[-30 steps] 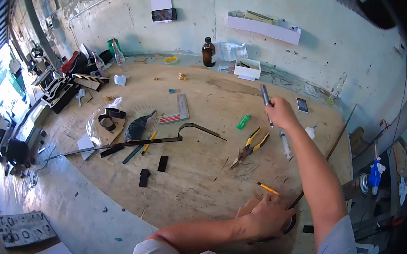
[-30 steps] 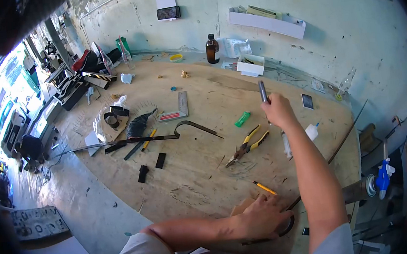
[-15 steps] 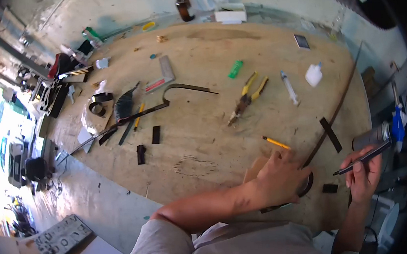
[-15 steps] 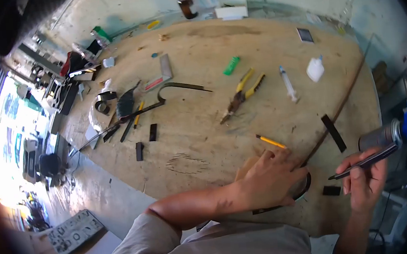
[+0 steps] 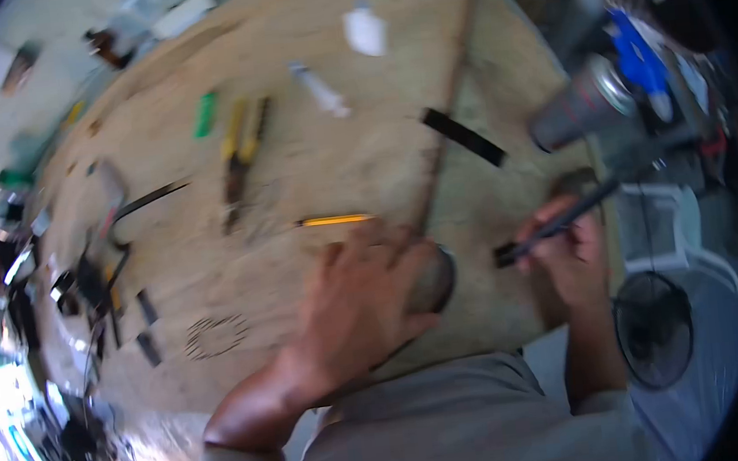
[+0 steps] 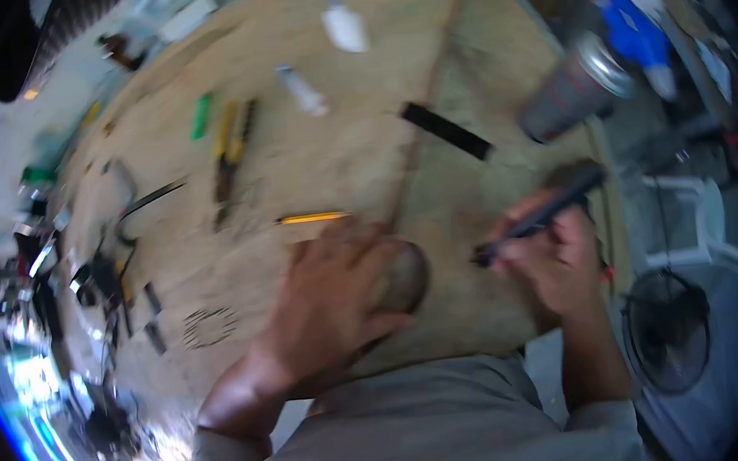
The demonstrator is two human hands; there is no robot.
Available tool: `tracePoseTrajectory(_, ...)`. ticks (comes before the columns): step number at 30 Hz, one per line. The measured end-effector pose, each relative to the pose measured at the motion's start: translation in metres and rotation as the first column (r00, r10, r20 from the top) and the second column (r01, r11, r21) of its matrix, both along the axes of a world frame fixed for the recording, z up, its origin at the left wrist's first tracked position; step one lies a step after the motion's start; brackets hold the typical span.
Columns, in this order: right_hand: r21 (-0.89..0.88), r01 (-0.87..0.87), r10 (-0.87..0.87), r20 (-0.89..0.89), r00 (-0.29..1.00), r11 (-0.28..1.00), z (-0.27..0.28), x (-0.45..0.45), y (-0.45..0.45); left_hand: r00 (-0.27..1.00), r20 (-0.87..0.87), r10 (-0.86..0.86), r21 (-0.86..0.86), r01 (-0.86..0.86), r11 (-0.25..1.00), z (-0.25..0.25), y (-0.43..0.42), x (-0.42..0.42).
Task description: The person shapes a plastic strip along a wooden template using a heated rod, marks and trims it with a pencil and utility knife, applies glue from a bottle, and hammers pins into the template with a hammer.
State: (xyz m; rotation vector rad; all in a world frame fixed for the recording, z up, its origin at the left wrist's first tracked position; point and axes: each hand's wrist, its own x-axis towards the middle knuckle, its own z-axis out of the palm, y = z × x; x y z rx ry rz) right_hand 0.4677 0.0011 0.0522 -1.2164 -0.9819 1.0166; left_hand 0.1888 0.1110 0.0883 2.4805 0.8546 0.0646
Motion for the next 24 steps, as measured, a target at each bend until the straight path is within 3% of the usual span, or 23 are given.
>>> tracePoseTrajectory(3,-0.064,-0.099,0.097,-0.033,0.995,0.993,0.006,-0.002,0.004,0.999,-0.045,0.006,-0.019,-0.007,1.0,0.006,0.001,0.007)
tracePoseTrajectory(6,-0.018,-0.21,0.211,0.08,0.974,0.977,-0.005,0.001,0.008,0.997,-0.072,0.026,0.013,-0.025,1.0,0.007,-0.002,0.01)
tracePoseTrajectory(9,-0.092,-0.263,0.273,0.129,0.953,0.961,-0.001,0.002,0.012,0.996,-0.084,0.031,0.046,-0.027,0.999,0.006,-0.003,0.011)
tracePoseTrajectory(12,-0.118,-0.275,0.297,0.272,0.915,0.954,0.003,0.004,0.016,0.995,-0.095,0.019,0.068,-0.013,0.998,0.006,-0.003,0.013)
tracePoseTrajectory(16,-0.13,-0.272,0.297,0.265,0.917,0.954,0.005,0.0,0.022,0.993,-0.115,0.015,0.087,-0.005,0.996,0.005,-0.004,0.015)
tracePoseTrajectory(21,-0.124,-0.336,0.354,0.461,0.814,0.934,0.001,0.0,0.029,0.993,-0.12,0.007,0.089,0.004,0.996,0.005,-0.003,0.016)
tracePoseTrajectory(24,-0.213,-0.376,0.431,0.392,0.812,0.902,-0.003,-0.001,0.03,0.993,-0.119,0.003,0.092,0.008,0.996,0.004,-0.002,0.016)
